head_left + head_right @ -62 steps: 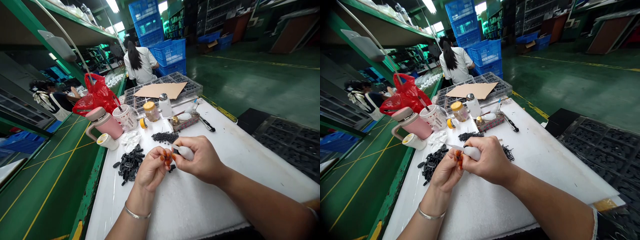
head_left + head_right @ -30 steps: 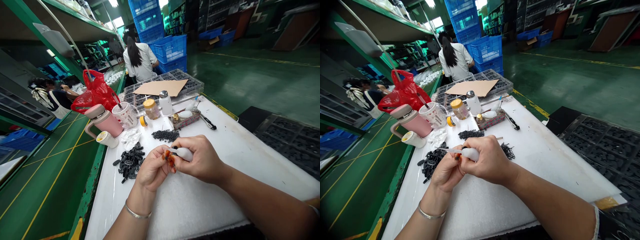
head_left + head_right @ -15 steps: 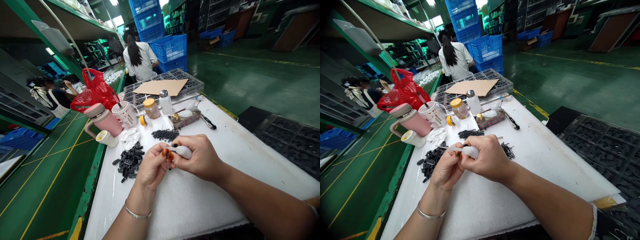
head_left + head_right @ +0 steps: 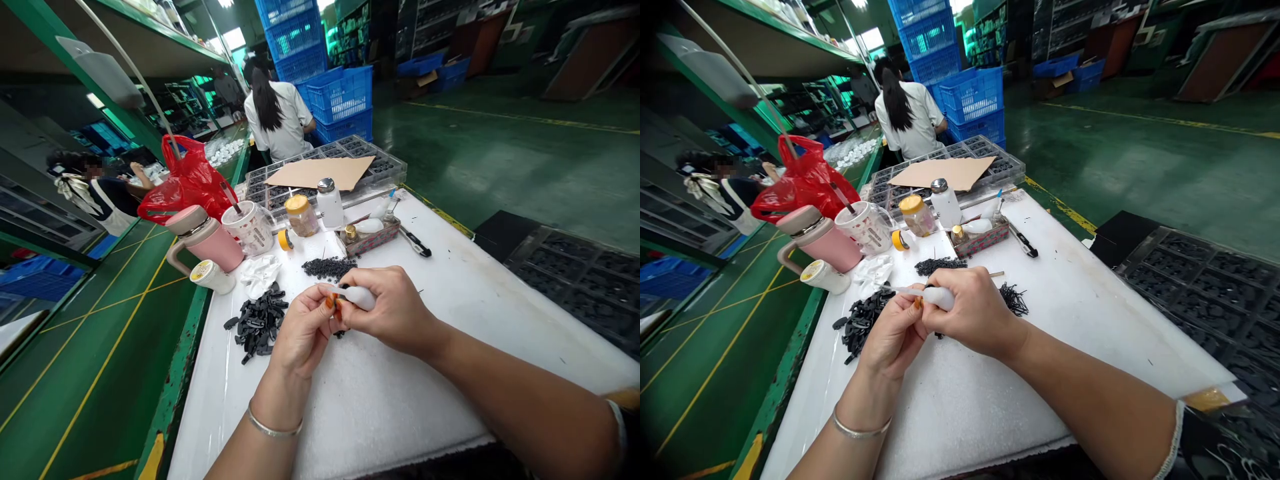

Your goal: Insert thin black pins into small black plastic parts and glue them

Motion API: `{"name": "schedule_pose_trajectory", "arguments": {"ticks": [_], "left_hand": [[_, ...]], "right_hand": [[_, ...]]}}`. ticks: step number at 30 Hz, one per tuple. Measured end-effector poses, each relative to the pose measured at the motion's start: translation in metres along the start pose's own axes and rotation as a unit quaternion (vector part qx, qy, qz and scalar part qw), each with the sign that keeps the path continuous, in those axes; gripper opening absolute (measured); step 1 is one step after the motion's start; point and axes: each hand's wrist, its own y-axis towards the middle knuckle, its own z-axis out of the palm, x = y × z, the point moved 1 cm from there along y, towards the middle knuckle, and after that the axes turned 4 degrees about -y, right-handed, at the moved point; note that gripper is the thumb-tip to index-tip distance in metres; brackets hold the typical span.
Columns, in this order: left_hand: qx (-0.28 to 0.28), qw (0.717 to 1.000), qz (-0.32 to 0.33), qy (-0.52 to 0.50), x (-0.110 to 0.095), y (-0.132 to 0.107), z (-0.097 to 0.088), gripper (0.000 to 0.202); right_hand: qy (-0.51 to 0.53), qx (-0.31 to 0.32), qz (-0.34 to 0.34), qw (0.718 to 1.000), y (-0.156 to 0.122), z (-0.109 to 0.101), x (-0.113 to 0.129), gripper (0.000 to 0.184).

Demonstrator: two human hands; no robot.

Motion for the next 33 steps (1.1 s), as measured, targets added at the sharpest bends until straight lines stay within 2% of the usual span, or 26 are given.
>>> {"name": "schedule_pose_trajectory", "arguments": {"ticks": [7,15,19,22,26,29,33], "left_hand": [[-0.027,0.999,0.001,-0.036,-0.006,0.003,-0.005,0.019],[-0.044,0.999,-0.002,-0.016,-0.009,0.003,-0.009,0.028],[-0.047,0.999,-0.002,-0.014,-0.010,0.004,-0.010,0.030],[-0.055,0.998,0.005,-0.013,-0.011,0.003,-0.010,0.028],[-0.058,0.998,0.011,-0.002,-0.010,0.003,-0.010,0.020],[-0.062,0.998,0.010,0.002,-0.010,0.003,-0.010,0.018],[-0.066,0.998,0.010,0.012,-0.011,0.003,-0.010,0.019]], "right_hand": [[0.061,0.045,0.034,0.997,0.003,-0.004,-0.002,0.015],[0.136,0.110,0.095,0.980,0.005,-0.001,-0.009,0.015],[0.112,0.095,0.099,0.984,0.006,0.000,-0.010,0.010],[0.070,0.062,0.094,0.991,0.007,-0.001,-0.010,0.009],[0.009,0.033,0.060,0.998,0.005,-0.002,-0.008,0.009],[0.002,0.027,0.023,0.999,0.003,-0.003,-0.008,0.014],[-0.003,0.030,-0.002,1.000,0.003,-0.004,-0.010,0.011]]}}
